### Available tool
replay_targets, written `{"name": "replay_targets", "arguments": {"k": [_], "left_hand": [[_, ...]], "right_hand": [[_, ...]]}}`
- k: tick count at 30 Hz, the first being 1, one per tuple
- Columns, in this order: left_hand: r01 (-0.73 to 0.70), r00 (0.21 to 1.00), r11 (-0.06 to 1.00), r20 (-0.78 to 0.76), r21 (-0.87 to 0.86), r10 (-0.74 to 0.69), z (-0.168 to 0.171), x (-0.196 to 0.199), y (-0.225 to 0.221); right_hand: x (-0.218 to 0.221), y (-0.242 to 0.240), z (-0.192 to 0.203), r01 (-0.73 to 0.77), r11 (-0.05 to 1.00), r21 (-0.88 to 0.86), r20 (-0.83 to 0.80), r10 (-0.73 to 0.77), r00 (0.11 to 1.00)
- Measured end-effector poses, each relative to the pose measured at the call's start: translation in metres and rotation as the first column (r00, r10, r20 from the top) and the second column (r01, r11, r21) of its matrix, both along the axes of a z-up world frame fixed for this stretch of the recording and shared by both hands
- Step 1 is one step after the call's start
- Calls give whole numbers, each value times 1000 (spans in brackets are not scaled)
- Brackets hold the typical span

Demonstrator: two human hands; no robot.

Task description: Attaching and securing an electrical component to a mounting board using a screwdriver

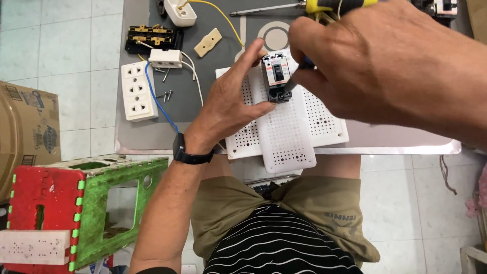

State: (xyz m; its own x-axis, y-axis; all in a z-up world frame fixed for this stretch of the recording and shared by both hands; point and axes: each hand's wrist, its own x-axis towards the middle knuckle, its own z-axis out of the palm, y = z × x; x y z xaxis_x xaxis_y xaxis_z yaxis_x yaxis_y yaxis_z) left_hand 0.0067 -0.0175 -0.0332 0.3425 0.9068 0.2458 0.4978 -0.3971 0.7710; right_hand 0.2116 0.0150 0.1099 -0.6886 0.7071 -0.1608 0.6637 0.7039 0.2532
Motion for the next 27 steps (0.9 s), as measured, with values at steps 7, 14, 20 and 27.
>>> {"name": "replay_targets", "arguments": {"k": [7, 14, 20, 27], "left_hand": [[7, 999, 996, -38, 85, -4, -10, 0, 0], [136, 990, 991, -24, -18, -137, 8, -13, 5], [208, 976, 963, 103, -170, -192, 20, -18, 8], [16, 1000, 997, -2, 75, -16, 1, -5, 5]], "right_hand": [[-5, -3, -1, -16, 989, 148, 83, 3, 997], [23, 13, -34, -182, 979, 94, -295, 202, 934], [17, 14, -27, -187, 976, 113, -254, 211, 944], [9, 0, -19, -146, 930, 338, 31, 144, 989]]}}
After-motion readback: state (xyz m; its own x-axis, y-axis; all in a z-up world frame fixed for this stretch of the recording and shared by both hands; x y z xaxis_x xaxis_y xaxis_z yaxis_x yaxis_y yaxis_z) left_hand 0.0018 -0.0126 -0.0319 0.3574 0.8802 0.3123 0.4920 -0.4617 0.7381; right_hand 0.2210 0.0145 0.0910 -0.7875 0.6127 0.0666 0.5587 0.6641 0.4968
